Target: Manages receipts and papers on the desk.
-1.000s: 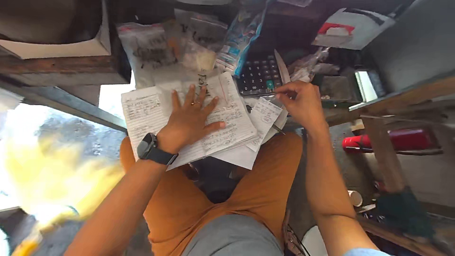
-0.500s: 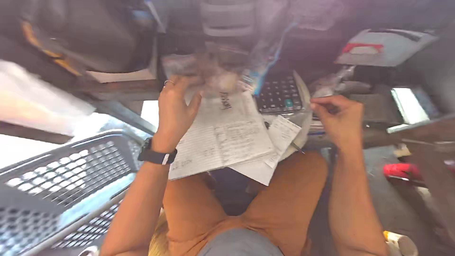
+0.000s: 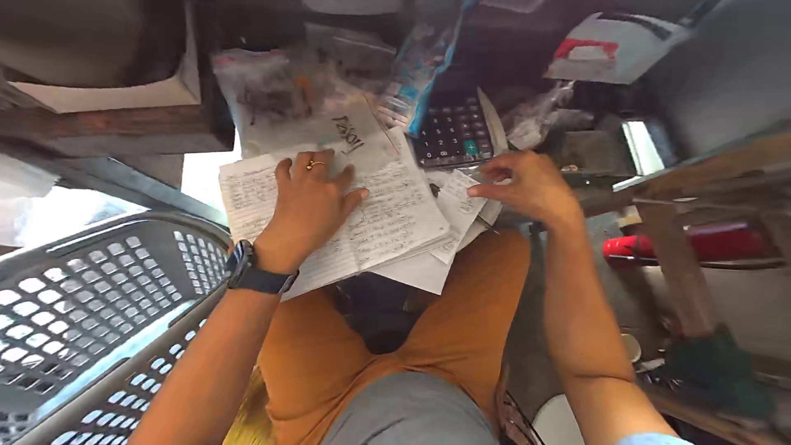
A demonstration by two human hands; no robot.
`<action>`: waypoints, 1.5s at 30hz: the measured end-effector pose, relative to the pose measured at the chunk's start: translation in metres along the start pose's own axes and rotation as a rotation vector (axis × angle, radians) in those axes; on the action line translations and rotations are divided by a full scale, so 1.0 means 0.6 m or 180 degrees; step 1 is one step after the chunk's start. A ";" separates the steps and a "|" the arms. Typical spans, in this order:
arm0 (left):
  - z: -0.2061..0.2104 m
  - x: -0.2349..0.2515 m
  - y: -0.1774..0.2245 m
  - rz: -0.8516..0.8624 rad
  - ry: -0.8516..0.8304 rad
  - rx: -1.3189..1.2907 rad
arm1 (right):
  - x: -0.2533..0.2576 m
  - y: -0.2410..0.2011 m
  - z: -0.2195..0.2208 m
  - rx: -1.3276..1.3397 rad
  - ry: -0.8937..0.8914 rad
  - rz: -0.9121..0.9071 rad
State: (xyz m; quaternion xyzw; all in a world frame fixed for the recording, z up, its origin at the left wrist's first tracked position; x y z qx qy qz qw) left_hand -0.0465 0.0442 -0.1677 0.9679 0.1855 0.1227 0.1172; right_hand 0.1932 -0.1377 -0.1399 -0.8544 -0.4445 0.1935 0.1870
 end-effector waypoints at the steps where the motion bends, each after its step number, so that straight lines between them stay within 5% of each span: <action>1: -0.006 0.006 0.011 0.0026 0.0093 -0.0133 | 0.003 0.002 0.012 0.0001 -0.0016 0.0084; 5: -0.026 0.018 0.086 0.0280 0.0557 -0.1194 | 0.006 0.003 0.030 0.0369 0.0059 -0.0059; 9: -0.010 0.027 0.131 0.0318 0.0706 -0.2400 | -0.042 -0.034 -0.032 0.0822 0.0342 -0.0648; 16: -0.027 0.012 0.191 0.0446 0.0523 -0.3017 | -0.143 -0.096 -0.114 0.1634 0.0784 -0.1761; 22: -0.104 -0.037 0.224 0.0251 0.0452 -0.3852 | -0.190 -0.074 -0.111 0.2314 0.0883 -0.1711; 28: -0.171 -0.058 0.253 0.0620 -0.0027 -0.2966 | -0.218 -0.094 -0.114 0.2004 0.0517 -0.1903; 32: -0.194 -0.061 0.252 0.0393 0.0597 -0.2244 | -0.233 -0.117 -0.107 0.2243 0.1043 -0.1777; 36: -0.186 -0.072 0.258 -0.0050 0.0631 -0.3566 | -0.249 -0.128 -0.079 0.2336 0.1843 -0.1789; 45: -0.102 -0.107 0.271 0.0025 0.0674 -0.5102 | -0.258 -0.151 -0.045 0.2832 0.1815 -0.1917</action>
Point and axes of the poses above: each hand's wrist, its own x-axis towards the middle knuckle, its own z-axis out of the palm, y = z × x, the point moved 6 cm from there along x, towards the middle knuckle, and after that the axes turned 2 degrees about z, right-handed, at the moved point
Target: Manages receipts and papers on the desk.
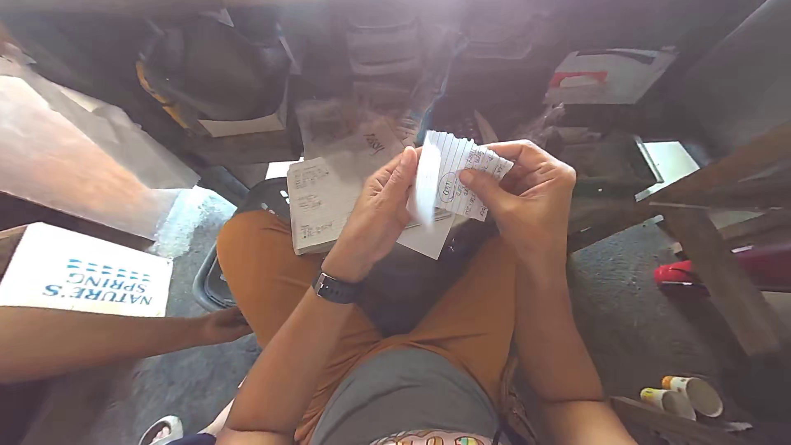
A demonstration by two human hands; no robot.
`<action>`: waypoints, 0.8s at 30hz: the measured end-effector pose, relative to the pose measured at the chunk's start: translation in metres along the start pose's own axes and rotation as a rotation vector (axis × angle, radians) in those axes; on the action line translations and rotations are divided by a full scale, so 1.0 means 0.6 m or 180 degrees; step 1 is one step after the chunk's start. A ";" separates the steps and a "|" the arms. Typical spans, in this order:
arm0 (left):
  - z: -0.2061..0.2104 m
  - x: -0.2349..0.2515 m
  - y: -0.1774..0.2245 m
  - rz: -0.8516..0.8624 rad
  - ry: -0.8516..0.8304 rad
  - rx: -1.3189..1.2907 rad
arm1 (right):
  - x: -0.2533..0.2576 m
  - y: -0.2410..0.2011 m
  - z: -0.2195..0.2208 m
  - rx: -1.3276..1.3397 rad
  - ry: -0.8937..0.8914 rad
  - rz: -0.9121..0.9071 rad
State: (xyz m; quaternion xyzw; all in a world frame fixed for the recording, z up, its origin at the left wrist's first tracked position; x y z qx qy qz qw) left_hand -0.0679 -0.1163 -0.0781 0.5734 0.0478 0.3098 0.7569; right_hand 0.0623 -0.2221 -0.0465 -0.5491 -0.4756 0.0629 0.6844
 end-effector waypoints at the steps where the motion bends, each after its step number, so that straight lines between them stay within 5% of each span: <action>1: -0.001 -0.003 0.003 0.0063 0.0036 0.0083 | -0.004 -0.003 0.001 -0.0122 -0.0009 0.0010; 11: -0.008 0.020 0.005 0.0502 0.0835 0.0245 | 0.011 0.007 0.001 -0.0110 -0.0423 0.0031; 17: 0.000 0.021 0.014 0.0920 0.0737 0.0885 | 0.053 -0.008 0.019 -0.0502 -0.1111 -0.0183; 24: 0.007 -0.012 0.042 0.0865 0.0352 0.1503 | 0.045 -0.006 0.027 -0.0491 -0.0933 -0.0521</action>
Point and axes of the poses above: each hand's wrist, its own x-axis towards the middle knuckle, its own z-axis out of the palm, y = z × x, the point moved 6 cm from there along x, towards the middle knuckle, and after that the axes turned 2 degrees about z, right-handed, at the moved point
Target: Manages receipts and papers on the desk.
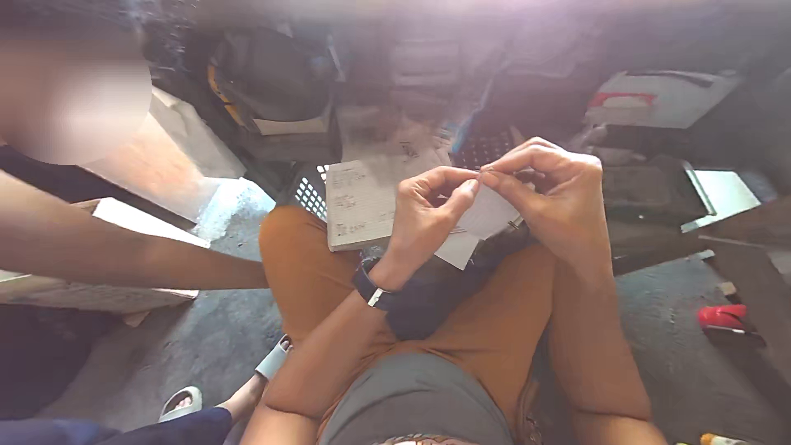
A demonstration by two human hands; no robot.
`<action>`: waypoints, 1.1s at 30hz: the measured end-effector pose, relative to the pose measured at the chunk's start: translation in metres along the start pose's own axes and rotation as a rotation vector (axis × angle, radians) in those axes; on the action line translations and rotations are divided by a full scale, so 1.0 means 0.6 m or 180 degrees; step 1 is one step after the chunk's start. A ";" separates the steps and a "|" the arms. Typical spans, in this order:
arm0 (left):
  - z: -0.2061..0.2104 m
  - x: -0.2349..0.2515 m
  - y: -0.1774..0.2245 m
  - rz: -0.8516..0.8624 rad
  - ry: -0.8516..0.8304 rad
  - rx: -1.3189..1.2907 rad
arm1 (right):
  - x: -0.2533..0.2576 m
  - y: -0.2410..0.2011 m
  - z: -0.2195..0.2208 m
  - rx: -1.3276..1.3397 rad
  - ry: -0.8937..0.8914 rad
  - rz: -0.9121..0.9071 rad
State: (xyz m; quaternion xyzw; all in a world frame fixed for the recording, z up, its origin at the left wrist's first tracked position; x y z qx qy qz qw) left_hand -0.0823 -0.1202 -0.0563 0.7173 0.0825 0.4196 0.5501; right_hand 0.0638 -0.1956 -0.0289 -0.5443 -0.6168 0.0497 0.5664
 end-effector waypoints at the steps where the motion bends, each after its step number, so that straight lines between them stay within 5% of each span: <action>1: -0.001 0.002 0.003 0.0079 0.0040 0.0114 | -0.006 -0.003 0.004 -0.0052 0.0042 0.0013; 5: -0.002 0.019 0.019 0.0558 0.0234 0.0947 | -0.020 -0.021 0.006 -0.0241 0.0321 -0.0163; 10: -0.039 0.000 -0.035 0.0314 0.0194 0.1525 | -0.030 -0.014 -0.087 -0.0129 0.0901 -0.0265; 16: -0.001 -0.038 -0.081 -0.0360 -0.0547 -0.0001 | -0.074 0.071 -0.006 0.0612 0.0343 0.0726; 23: -0.016 -0.043 -0.128 -0.0793 -0.0141 -0.0440 | -0.105 0.121 0.013 0.1027 0.0179 0.1817; 29: 0.001 -0.017 -0.108 0.0680 0.0053 0.1413 | -0.079 0.138 0.028 0.0729 0.0650 0.1640; 33: -0.002 -0.009 -0.123 0.0151 -0.0208 0.0913 | -0.044 0.139 0.065 0.0988 0.0325 0.1641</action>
Point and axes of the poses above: each hand's wrist, its own x-axis towards the middle knuckle, its own z-axis out of the palm, y = z × x, the point moved 6 cm from there along x, towards the middle knuckle, and after that the axes turned 2 degrees about z, right-handed, at the moved point
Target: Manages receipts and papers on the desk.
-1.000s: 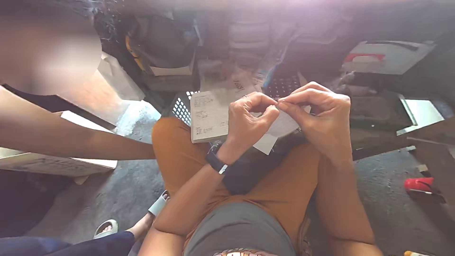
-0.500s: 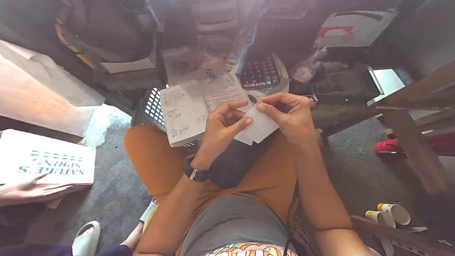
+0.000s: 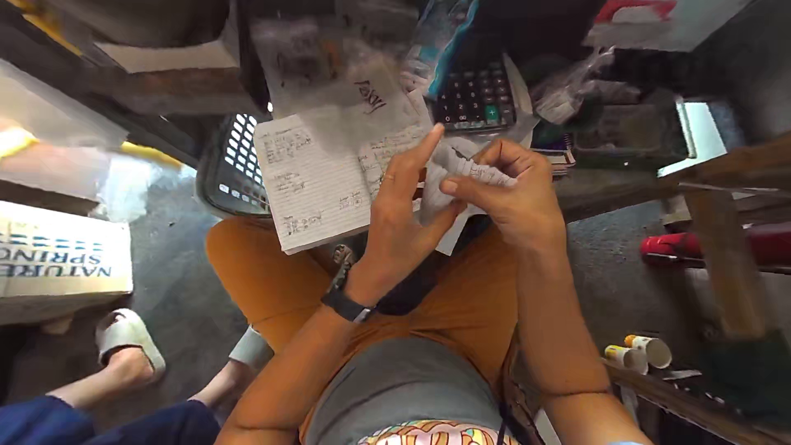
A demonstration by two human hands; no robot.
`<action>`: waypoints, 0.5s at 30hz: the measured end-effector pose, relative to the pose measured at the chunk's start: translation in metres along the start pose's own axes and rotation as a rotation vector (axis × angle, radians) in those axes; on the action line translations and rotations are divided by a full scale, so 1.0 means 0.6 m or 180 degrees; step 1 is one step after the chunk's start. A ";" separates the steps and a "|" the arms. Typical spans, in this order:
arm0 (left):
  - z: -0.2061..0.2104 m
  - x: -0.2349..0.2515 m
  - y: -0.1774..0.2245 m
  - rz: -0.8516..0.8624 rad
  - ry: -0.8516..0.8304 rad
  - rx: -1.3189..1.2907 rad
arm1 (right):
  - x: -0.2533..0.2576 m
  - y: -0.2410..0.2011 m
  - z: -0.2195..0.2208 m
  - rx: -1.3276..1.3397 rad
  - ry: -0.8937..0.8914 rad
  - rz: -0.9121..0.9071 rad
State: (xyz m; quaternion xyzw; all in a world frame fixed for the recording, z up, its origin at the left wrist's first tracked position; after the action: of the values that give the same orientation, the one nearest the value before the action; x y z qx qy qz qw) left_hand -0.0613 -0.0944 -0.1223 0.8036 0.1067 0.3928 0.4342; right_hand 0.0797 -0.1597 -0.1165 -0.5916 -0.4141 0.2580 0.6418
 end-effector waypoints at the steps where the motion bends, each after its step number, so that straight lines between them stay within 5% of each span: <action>1: -0.007 0.003 -0.008 -0.0197 -0.0029 -0.0387 | 0.007 0.002 0.004 0.0029 -0.0139 0.0052; 5: -0.040 0.026 -0.053 -0.1014 -0.0109 -0.1768 | 0.038 0.008 -0.009 -0.0147 -0.0359 0.0173; 11: -0.069 0.044 -0.059 -0.1000 0.0091 -0.1194 | 0.066 -0.028 0.014 -0.1824 -0.0990 -0.0573; 15: -0.072 0.050 -0.051 -0.0877 -0.0001 -0.0899 | 0.085 -0.039 0.029 -0.2086 -0.1127 -0.0743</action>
State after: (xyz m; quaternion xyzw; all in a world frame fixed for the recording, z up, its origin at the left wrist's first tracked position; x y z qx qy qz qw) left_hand -0.0671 -0.0340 -0.1165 0.7126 0.1594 0.3405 0.5923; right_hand 0.0879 -0.1120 -0.0827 -0.6605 -0.6434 0.1355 0.3624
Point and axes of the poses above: each hand's wrist, its own x-axis towards the middle knuckle, its own z-axis out of the palm, y = z × x, the point moved 6 cm from there along x, towards the middle knuckle, and after that the axes turned 2 degrees about z, right-handed, at the moved point
